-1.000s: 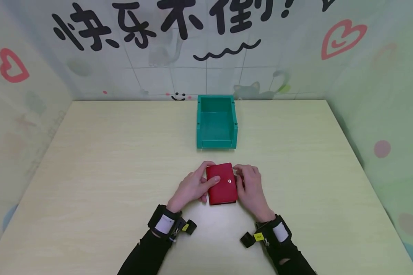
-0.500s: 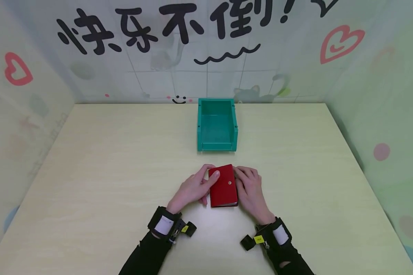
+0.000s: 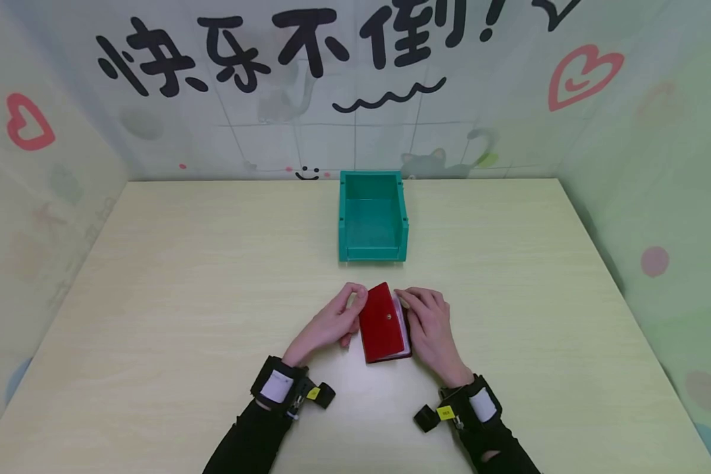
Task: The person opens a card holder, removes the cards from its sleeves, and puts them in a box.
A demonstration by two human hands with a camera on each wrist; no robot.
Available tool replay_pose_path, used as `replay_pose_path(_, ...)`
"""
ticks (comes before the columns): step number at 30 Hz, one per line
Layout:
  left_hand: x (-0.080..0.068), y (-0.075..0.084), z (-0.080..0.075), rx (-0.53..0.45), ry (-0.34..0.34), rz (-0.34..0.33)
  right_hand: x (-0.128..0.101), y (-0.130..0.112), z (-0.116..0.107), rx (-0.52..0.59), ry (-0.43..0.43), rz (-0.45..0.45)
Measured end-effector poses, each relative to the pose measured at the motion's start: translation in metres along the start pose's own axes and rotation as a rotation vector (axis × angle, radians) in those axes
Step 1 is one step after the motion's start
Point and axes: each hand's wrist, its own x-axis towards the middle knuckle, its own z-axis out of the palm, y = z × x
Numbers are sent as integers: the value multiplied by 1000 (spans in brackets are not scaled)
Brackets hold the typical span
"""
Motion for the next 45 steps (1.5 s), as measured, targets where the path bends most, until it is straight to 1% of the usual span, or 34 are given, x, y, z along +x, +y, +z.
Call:
replay_pose_path(4,-1,1,0,-48,-5,0,-1,0,-1,-3,3,-9)
replay_pose_path(11,-4,6,0,-83,14,-39,-1,-1,1,9,2,8)
replay_pose_path(17,-8,8,-3,-143,17,-71,-3,-2,3,-40,-23,-9)
replay_pose_path(21,-9,4,-9,-226,-2,-67,-4,-3,3,-53,-55,-2)
replay_pose_path(23,-11,1,-14,-248,-4,-58,-3,-3,2,-45,-71,8)
replay_pose_path(25,-12,-3,-21,-242,3,-40,-2,-3,0,-37,-85,19)
replay_pose_path(28,-16,-7,-30,-141,25,-9,2,-4,-2,-19,-98,33)
replay_pose_path(31,-19,-9,-35,-34,45,34,6,-4,-3,-11,-96,40)
replay_pose_path(33,-18,-10,-35,39,80,77,9,-4,-3,4,-89,45)
replay_pose_path(35,-17,-8,-32,111,137,104,10,-3,-4,18,-79,49)
replay_pose_path(38,-17,-4,-25,247,241,113,11,-3,-4,48,-66,54)
replay_pose_path(40,-18,0,-22,331,294,107,11,-3,-4,63,-62,57)
replay_pose_path(42,-19,1,-20,404,329,108,11,-4,-4,71,-65,63)
replay_pose_path(45,-21,2,-18,479,348,95,13,-5,-5,83,-79,85)
